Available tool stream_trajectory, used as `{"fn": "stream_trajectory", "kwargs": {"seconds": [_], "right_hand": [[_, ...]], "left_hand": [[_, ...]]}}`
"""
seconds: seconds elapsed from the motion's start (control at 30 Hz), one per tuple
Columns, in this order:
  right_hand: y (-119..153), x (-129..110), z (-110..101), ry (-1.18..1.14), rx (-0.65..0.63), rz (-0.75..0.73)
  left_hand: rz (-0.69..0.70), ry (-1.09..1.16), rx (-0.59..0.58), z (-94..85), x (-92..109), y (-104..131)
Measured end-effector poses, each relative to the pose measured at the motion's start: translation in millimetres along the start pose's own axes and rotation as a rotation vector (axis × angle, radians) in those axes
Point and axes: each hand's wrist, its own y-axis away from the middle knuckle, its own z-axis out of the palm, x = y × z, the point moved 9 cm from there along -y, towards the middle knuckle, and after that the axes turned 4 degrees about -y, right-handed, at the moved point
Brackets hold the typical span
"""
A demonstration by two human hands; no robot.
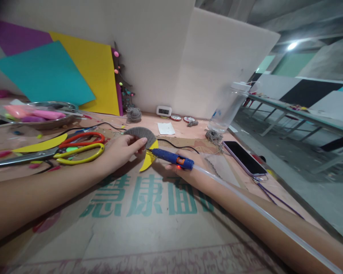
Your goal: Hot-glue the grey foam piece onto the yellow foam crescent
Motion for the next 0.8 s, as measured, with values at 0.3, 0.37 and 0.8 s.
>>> {"fn": "stream_trajectory", "kwargs": {"seconds": [0.3,0.37,0.8], "right_hand": [[-0.3,5.4,0.4,-0.028,-0.017,0.052],[-0.5,5.5,1.2,-0.010,-0.023,0.030],[0.3,15.0,-2.7,0.001,0.030,0.040]], "left_hand": [[0.000,-0.019,0.003,-0.5,1.7,0.2],[-0.009,-0.017,0.006,-0.7,1.0,-0.1],[-0.008,-0.019,0.003,-0.1,0.5,-0.1]]}}
